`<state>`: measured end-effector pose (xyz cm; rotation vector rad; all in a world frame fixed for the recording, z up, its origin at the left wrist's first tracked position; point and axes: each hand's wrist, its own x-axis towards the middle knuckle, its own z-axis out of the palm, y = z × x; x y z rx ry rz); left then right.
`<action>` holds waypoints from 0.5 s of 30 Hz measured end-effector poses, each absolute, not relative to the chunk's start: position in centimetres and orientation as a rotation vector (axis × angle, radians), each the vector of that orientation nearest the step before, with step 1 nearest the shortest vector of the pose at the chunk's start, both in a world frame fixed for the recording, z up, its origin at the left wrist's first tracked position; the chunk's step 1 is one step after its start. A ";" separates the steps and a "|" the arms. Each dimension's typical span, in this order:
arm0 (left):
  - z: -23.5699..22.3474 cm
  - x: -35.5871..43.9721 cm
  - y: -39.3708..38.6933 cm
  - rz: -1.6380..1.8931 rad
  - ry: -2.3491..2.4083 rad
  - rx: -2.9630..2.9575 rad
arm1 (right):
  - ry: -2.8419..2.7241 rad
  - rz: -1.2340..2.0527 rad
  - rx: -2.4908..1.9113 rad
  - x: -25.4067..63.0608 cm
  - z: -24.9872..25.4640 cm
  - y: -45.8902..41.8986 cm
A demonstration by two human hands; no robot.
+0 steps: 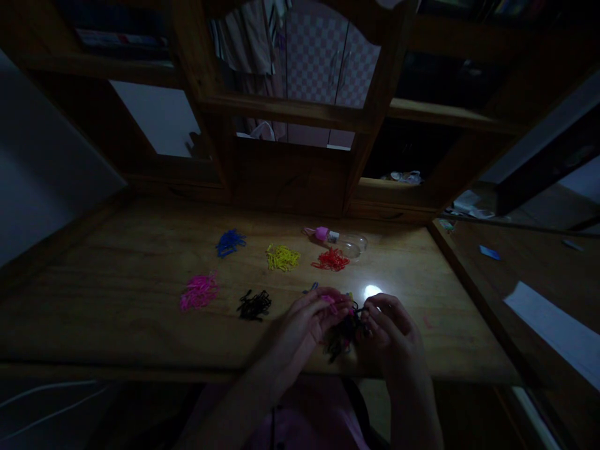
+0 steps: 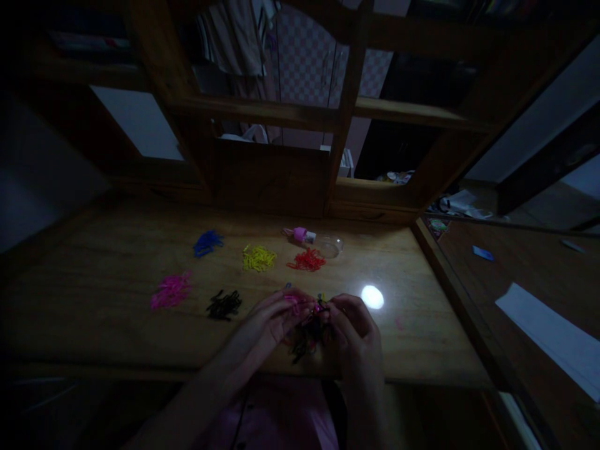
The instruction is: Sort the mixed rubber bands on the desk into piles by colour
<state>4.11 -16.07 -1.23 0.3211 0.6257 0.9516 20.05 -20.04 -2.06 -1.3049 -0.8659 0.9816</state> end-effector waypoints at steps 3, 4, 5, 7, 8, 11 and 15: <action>-0.8 3.9 -15.6 0.953 0.589 0.221 | -0.870 0.929 -1.320 20.5 -2.3 -20.2; -0.6 3.8 -15.4 0.958 0.574 0.176 | -0.881 0.910 -1.330 20.6 -2.5 -20.2; -0.3 3.7 -15.1 0.970 0.556 0.131 | -0.895 0.889 -1.341 20.8 -2.7 -20.2; 0.4 3.4 -14.5 1.022 0.540 0.049 | -0.909 0.852 -1.361 21.0 -3.1 -20.3; 0.7 3.0 -14.1 1.060 0.546 0.017 | -0.905 0.835 -1.365 21.1 -3.3 -20.3; 1.6 0.8 -13.0 1.225 0.611 -0.032 | -0.884 0.818 -1.355 21.1 -3.7 -20.4; 1.3 -5.4 -12.3 1.541 0.733 0.000 | -0.877 0.882 -1.354 20.5 -3.0 -20.5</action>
